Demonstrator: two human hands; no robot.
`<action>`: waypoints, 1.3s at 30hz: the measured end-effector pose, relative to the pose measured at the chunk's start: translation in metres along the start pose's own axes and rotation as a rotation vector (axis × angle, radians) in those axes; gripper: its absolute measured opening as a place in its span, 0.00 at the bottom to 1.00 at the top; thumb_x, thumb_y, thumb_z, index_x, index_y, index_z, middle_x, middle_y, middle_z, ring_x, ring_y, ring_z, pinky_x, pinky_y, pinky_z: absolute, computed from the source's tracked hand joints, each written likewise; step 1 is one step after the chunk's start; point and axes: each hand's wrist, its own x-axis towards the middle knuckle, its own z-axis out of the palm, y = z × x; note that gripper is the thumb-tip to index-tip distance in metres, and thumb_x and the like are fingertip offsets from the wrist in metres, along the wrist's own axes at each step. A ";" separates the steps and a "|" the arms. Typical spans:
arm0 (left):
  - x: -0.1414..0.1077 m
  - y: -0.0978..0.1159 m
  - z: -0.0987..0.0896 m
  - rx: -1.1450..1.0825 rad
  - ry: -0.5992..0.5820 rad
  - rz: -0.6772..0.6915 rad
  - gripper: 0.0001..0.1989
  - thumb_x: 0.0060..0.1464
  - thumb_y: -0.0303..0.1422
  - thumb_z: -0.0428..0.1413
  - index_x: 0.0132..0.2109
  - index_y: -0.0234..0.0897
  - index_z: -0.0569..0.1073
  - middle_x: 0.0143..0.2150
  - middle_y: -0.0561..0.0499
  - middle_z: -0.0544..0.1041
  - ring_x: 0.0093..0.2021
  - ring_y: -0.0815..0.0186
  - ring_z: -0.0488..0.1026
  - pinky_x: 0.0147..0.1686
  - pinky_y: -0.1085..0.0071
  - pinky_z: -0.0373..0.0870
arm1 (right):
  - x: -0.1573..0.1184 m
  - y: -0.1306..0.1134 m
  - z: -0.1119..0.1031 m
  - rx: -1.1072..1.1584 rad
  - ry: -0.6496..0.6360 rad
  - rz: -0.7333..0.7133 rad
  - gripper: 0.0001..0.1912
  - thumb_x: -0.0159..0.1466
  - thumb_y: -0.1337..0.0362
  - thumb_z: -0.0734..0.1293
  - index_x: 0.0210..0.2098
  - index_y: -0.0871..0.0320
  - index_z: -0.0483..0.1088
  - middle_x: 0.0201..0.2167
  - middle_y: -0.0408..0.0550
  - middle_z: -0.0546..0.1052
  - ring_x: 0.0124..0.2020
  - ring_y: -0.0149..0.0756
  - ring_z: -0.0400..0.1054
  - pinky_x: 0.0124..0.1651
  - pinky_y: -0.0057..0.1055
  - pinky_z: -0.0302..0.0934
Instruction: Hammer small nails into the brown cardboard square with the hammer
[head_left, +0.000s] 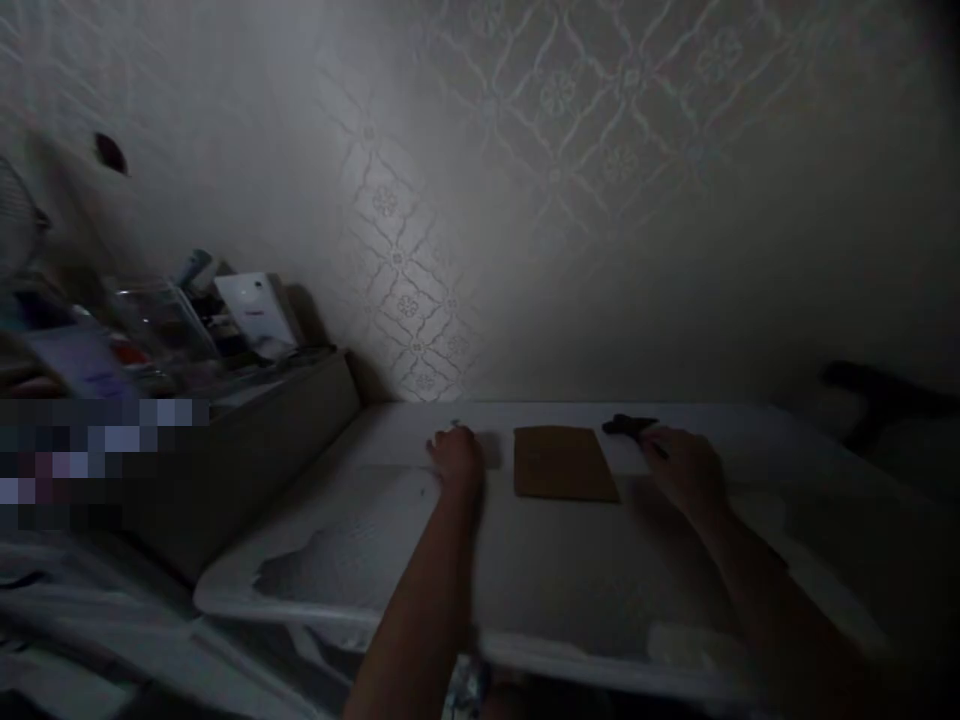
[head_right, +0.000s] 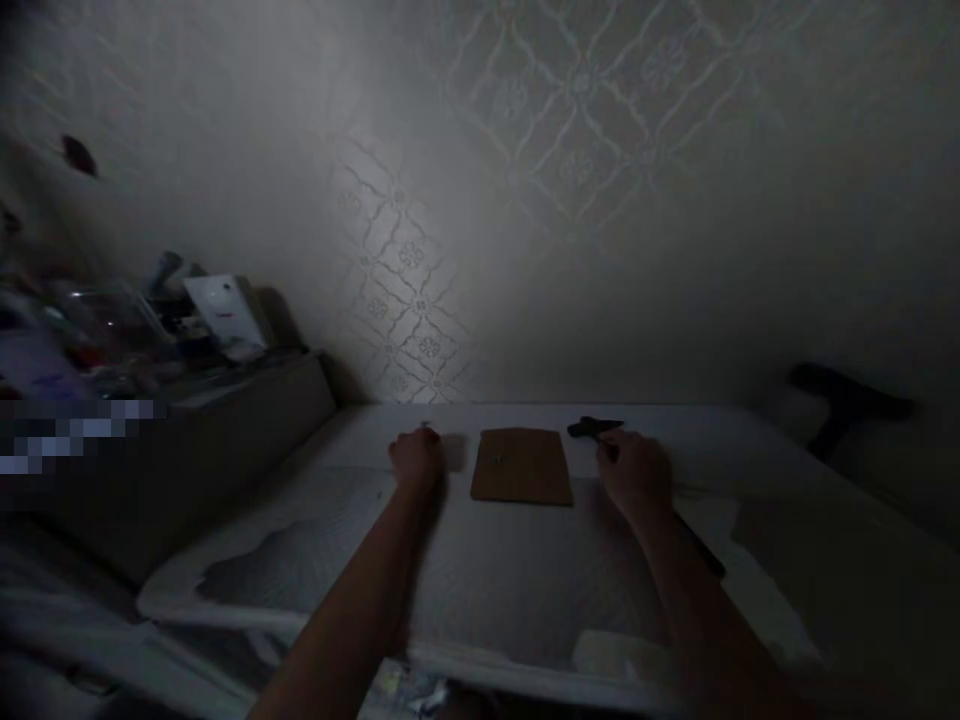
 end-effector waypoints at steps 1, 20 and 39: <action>0.000 0.000 -0.001 -0.003 -0.002 -0.004 0.15 0.55 0.26 0.48 0.44 0.37 0.78 0.43 0.40 0.78 0.51 0.55 0.71 0.52 0.59 0.60 | 0.000 0.000 0.000 0.012 -0.001 -0.006 0.16 0.59 0.64 0.58 0.41 0.59 0.74 0.40 0.52 0.78 0.42 0.44 0.70 0.47 0.38 0.61; -0.026 0.045 0.005 -0.913 -0.246 0.292 0.08 0.52 0.27 0.56 0.38 0.31 0.80 0.36 0.46 0.80 0.37 0.64 0.76 0.39 0.73 0.71 | -0.025 -0.037 0.031 0.248 -0.392 -0.422 0.24 0.64 0.57 0.58 0.56 0.58 0.65 0.59 0.56 0.66 0.61 0.45 0.57 0.62 0.45 0.51; -0.024 0.048 0.025 -0.704 -0.298 0.435 0.09 0.55 0.30 0.56 0.40 0.35 0.80 0.39 0.49 0.80 0.39 0.65 0.76 0.43 0.72 0.68 | -0.023 -0.037 0.029 0.247 -0.404 -0.413 0.23 0.63 0.57 0.59 0.55 0.58 0.68 0.58 0.57 0.66 0.61 0.45 0.58 0.61 0.44 0.52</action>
